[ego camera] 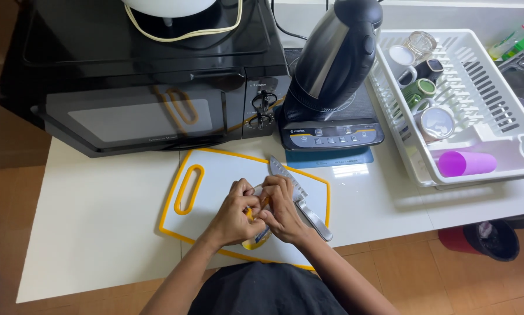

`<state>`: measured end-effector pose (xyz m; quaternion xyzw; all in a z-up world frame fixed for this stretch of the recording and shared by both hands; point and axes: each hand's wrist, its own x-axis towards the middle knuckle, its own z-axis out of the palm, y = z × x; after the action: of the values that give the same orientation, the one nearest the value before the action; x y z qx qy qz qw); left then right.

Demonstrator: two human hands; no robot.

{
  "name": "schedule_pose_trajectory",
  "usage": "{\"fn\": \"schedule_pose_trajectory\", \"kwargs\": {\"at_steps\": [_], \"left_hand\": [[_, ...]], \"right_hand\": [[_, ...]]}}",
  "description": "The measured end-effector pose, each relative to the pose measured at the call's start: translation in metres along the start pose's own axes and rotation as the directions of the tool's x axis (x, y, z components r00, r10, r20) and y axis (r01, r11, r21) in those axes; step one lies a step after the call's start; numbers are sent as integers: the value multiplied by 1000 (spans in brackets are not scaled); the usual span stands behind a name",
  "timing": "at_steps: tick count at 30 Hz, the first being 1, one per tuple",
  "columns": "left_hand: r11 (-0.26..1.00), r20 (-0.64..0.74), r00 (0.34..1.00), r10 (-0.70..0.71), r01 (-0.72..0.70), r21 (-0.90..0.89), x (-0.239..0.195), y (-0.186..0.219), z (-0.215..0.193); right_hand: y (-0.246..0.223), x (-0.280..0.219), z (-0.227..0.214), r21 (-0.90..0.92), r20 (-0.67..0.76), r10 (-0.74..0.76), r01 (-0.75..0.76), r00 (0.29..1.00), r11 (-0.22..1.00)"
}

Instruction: The person unwraps a pumpkin slice, cuts it in half, and then uses a knife to scoop out the seeds and stringy pulp. They proceed to peel the skin off the pumpkin pieces and cut them into smaller chunks on a cutting board.

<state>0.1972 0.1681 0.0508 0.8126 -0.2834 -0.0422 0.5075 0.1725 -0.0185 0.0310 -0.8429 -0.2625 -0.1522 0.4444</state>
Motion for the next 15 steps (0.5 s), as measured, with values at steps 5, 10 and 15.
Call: {"fn": "schedule_pose_trajectory", "kwargs": {"at_steps": [5,10,15], "left_hand": [[990,2,990,142,-142,-5,6,16,-6],[997,-18,1000,25,-27,-74,0,1,1],[994,-65,993,94,-97,-50,-5,7,10]], "right_hand": [[-3,-19,8,-101,-88,34,-43,996,994],[-23,-12,13,-110,-192,39,-61,981,992],[-18,-9,9,34,-187,102,-97,977,995]]}}
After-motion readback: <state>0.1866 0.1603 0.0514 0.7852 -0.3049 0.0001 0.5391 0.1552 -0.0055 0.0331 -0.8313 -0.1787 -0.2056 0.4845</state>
